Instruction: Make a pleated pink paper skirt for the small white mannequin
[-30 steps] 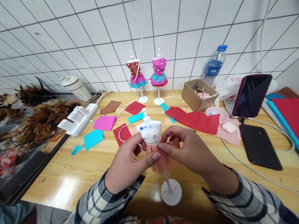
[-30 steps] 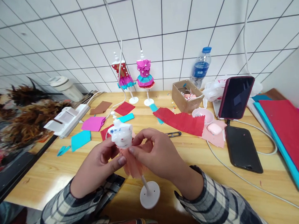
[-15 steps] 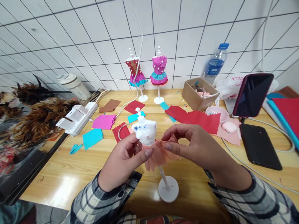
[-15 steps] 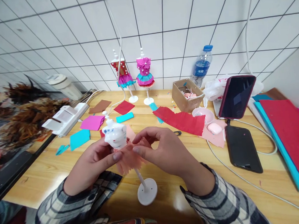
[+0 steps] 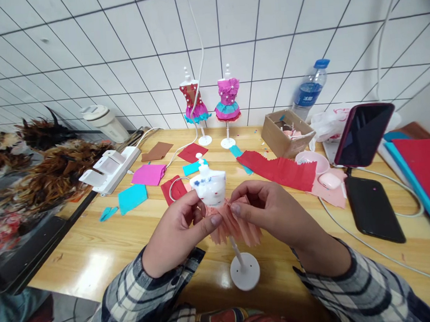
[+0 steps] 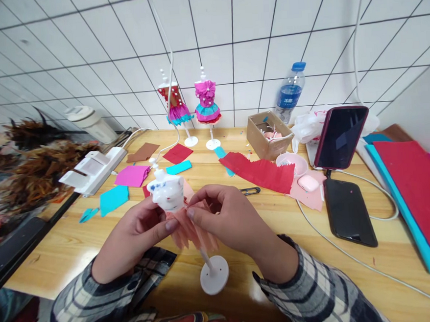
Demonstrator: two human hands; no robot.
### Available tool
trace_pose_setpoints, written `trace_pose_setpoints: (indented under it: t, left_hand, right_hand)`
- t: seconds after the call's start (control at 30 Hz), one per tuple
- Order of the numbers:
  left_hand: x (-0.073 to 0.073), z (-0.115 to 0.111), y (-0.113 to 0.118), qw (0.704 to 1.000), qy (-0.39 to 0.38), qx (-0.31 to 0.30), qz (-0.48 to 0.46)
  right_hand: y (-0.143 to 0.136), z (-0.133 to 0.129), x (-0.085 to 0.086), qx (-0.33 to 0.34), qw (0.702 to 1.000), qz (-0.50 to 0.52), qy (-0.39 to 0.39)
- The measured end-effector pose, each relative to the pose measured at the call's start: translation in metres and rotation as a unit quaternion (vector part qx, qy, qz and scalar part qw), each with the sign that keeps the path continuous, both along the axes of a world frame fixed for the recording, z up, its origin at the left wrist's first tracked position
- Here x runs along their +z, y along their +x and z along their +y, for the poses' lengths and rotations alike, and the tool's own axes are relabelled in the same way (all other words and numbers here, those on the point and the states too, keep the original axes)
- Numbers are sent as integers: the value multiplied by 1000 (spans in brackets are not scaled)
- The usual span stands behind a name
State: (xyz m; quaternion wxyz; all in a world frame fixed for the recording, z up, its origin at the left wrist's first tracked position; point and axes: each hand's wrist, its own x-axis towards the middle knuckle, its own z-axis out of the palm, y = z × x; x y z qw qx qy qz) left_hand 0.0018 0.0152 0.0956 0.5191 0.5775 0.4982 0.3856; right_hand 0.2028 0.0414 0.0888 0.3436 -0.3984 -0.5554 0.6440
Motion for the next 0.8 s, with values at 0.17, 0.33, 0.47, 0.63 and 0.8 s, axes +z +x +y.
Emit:
trace_pose_setpoints:
  t: [0.17,0.33,0.47,0.63,0.8]
  left_hand:
    - [-3,0,-2,1000,-3,-25,13]
    - [-2,-4,-3,998,21,-15,61]
    - [1,-6,2,999,16,-23,45]
    - [0,-5,6,999,15,13,45]
    - [-2,-5,-1,999,25,40,14]
  right_hand:
    - [-4,-3,-1,-3,1000,-25,12]
    - [-7,-4,-1,-7,1000,-27,-3]
    - [-10,-5,-1,-13,998,-61,20]
    - [-8,-5,0,3,997,-70,31]
    - [-3,-3,3,1,998,-51,44]
